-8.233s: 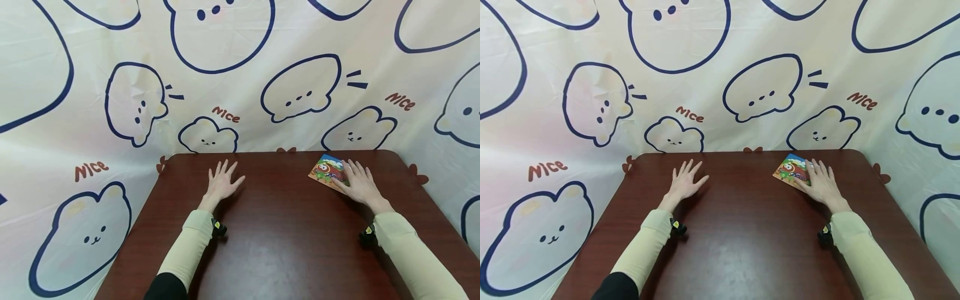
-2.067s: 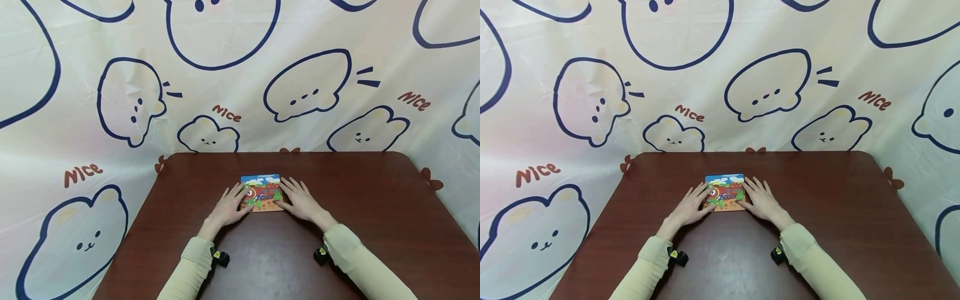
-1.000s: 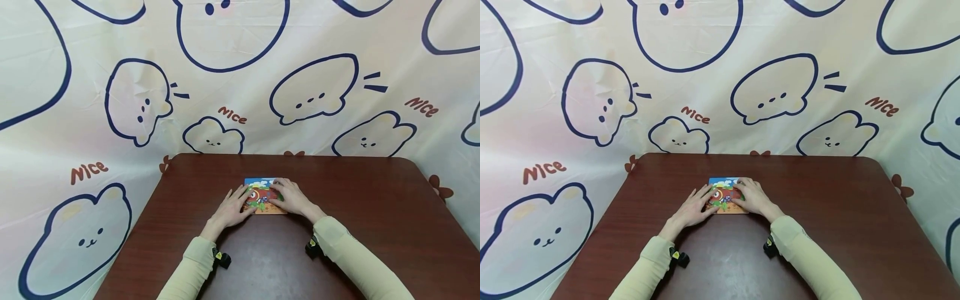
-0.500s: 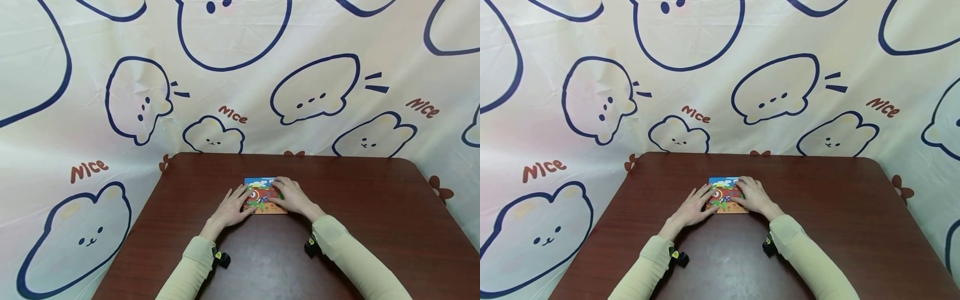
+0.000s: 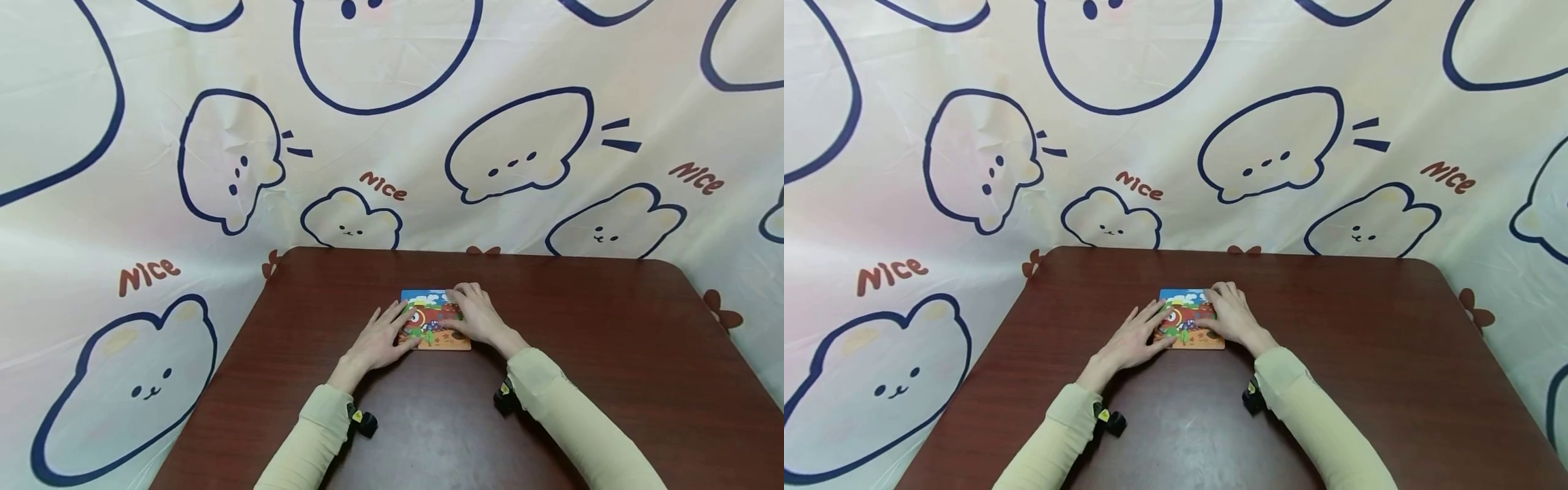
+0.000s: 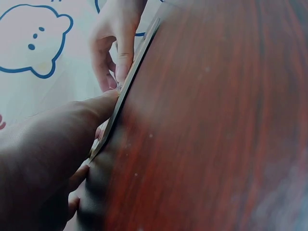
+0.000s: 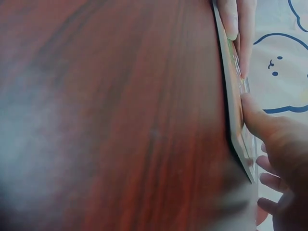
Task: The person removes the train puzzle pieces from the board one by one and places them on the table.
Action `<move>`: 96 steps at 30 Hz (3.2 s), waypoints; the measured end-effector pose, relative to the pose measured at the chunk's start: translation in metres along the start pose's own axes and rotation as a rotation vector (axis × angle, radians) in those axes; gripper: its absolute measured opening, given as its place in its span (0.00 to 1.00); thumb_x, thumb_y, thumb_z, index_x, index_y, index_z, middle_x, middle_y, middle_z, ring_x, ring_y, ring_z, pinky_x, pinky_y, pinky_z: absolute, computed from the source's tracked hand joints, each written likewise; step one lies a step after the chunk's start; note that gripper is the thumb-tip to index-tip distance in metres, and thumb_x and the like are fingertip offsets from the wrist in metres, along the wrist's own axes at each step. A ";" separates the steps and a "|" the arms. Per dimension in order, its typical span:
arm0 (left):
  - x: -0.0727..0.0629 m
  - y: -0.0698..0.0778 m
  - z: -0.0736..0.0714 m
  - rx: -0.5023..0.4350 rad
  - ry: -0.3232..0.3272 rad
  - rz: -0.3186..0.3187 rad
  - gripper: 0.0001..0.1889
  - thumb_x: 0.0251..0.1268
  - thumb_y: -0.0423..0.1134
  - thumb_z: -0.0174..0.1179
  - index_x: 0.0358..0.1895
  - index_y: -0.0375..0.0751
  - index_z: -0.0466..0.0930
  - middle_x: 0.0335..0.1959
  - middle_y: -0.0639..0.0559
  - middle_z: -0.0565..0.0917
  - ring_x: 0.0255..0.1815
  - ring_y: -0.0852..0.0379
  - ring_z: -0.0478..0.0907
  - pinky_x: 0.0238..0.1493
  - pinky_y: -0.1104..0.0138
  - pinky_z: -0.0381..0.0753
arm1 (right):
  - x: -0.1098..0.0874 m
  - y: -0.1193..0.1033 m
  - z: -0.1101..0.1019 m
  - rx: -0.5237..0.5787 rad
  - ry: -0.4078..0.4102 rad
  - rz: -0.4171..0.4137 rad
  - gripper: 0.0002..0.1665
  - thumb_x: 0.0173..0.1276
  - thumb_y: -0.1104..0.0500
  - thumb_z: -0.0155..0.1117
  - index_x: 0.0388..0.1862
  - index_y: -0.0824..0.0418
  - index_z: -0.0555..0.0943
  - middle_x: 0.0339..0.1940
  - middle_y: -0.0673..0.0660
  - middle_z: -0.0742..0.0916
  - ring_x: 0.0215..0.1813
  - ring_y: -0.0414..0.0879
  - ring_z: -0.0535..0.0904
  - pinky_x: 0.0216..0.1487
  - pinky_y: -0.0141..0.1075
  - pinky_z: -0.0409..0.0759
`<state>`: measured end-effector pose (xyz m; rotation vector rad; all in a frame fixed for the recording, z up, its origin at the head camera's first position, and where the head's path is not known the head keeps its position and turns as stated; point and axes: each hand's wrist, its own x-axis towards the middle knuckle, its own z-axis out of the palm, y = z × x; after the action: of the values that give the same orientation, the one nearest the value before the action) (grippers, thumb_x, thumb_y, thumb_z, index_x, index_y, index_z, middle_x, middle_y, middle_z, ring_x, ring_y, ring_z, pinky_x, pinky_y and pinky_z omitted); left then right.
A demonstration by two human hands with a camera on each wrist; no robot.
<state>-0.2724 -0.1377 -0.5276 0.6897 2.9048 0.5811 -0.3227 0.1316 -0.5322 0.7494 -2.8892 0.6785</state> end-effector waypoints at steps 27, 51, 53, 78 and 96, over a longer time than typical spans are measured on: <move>0.002 -0.005 0.004 -0.006 0.016 0.001 0.40 0.83 0.62 0.58 0.89 0.50 0.62 0.92 0.48 0.57 0.94 0.45 0.51 0.93 0.40 0.49 | 0.012 -0.002 -0.002 0.069 -0.039 0.097 0.47 0.65 0.43 0.85 0.73 0.69 0.80 0.64 0.68 0.80 0.62 0.61 0.71 0.63 0.56 0.74; 0.002 -0.007 0.005 -0.014 0.017 0.020 0.40 0.84 0.62 0.58 0.89 0.51 0.61 0.93 0.48 0.57 0.95 0.45 0.50 0.93 0.40 0.48 | 0.010 0.005 -0.002 0.371 -0.049 0.219 0.40 0.73 0.53 0.80 0.79 0.62 0.78 0.70 0.71 0.73 0.67 0.65 0.71 0.69 0.64 0.78; 0.002 -0.007 0.004 -0.013 0.018 0.021 0.40 0.83 0.63 0.58 0.89 0.51 0.61 0.92 0.48 0.58 0.95 0.45 0.50 0.93 0.40 0.48 | 0.009 0.007 -0.002 0.389 -0.039 0.206 0.36 0.75 0.55 0.78 0.79 0.60 0.79 0.67 0.70 0.76 0.63 0.63 0.72 0.64 0.61 0.79; 0.002 -0.008 0.005 -0.006 0.024 0.020 0.40 0.83 0.63 0.58 0.89 0.50 0.62 0.92 0.48 0.58 0.95 0.45 0.50 0.94 0.40 0.48 | 0.005 0.019 -0.008 0.552 -0.013 0.162 0.33 0.74 0.70 0.73 0.77 0.69 0.78 0.48 0.66 0.85 0.41 0.47 0.78 0.39 0.32 0.77; 0.001 -0.007 0.004 -0.021 0.022 0.019 0.40 0.83 0.62 0.59 0.89 0.50 0.61 0.92 0.48 0.58 0.95 0.45 0.50 0.94 0.40 0.47 | 0.001 0.027 -0.007 0.615 0.010 0.160 0.30 0.77 0.67 0.72 0.77 0.67 0.79 0.51 0.68 0.87 0.44 0.49 0.82 0.45 0.32 0.80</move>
<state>-0.2754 -0.1421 -0.5344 0.7135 2.9112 0.6243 -0.3365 0.1548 -0.5367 0.5483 -2.7502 1.6206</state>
